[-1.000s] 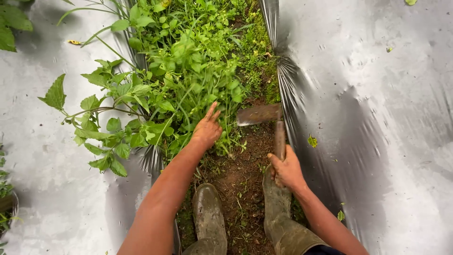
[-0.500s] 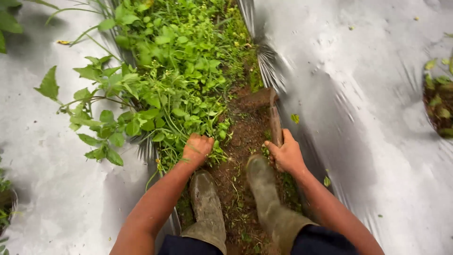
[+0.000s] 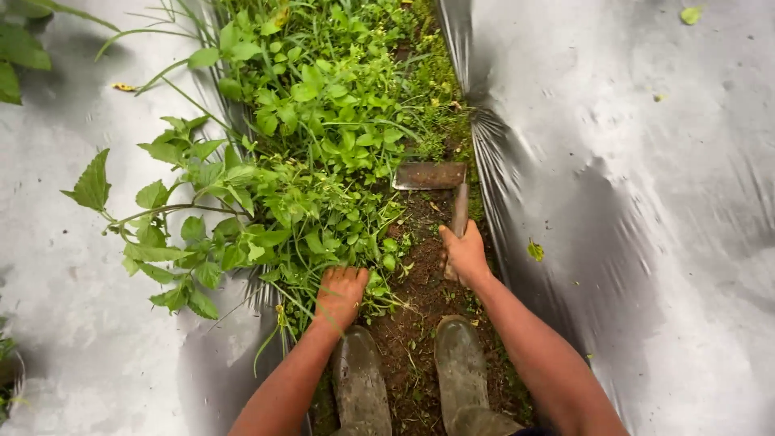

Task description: Using a hand hoe to loosen and remove weeds from a garden bed covered in plastic mulch.

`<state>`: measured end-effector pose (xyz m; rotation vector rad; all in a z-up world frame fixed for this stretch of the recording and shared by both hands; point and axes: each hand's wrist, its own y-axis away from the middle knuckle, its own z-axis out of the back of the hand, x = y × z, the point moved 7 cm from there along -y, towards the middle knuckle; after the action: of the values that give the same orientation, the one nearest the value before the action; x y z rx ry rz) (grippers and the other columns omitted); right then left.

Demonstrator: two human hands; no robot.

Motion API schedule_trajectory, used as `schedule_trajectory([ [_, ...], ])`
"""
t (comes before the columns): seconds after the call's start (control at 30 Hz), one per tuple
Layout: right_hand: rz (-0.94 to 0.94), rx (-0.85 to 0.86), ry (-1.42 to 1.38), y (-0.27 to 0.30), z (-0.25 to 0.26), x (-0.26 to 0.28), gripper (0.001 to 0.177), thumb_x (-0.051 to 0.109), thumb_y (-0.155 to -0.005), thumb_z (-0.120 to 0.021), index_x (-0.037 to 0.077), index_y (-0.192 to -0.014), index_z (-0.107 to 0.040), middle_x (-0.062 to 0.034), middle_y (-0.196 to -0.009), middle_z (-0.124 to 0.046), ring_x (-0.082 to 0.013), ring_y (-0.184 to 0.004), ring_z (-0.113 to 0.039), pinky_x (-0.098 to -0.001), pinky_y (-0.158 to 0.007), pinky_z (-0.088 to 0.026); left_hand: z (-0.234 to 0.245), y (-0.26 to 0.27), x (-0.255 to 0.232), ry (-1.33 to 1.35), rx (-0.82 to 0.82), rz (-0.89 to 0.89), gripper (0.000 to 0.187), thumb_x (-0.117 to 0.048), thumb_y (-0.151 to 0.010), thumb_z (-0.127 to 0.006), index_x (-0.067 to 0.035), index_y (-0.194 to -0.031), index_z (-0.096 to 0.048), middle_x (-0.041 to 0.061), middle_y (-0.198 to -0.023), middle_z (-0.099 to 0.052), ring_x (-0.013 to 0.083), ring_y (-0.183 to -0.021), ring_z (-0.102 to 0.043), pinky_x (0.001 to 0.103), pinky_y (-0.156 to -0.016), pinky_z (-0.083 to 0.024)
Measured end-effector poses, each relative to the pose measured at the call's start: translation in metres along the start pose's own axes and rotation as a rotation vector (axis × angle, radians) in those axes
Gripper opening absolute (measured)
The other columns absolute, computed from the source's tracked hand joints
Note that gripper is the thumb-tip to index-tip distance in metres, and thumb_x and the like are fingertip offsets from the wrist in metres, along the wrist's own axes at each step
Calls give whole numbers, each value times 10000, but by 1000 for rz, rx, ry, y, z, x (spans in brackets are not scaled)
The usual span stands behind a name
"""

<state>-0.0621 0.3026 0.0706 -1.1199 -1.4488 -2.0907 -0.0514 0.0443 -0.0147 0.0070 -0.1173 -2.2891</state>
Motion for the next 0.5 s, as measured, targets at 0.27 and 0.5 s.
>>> schedule_trajectory([
  [0.27, -77, 155, 191, -12, -10, -9, 318, 87, -933, -635, -53, -1179, -491, -127, -722, -539, -218, -529, -592, -383, -423, -560, 10, 5, 2, 46, -48, 1, 111, -159, -967, -691, -106, -1029, -616, 103, -875, -686, 283, -917, -719, 447, -937, -539],
  [0.5, -74, 174, 105, -13, -21, -27, 356, 67, -909, -631, -46, -1197, -456, -127, -697, -539, -217, -504, -586, -376, -393, -550, -2, 5, 4, 41, -95, -15, 109, -163, -909, -701, -123, -978, -627, 116, -833, -678, 303, -874, -707, 463, -897, -531],
])
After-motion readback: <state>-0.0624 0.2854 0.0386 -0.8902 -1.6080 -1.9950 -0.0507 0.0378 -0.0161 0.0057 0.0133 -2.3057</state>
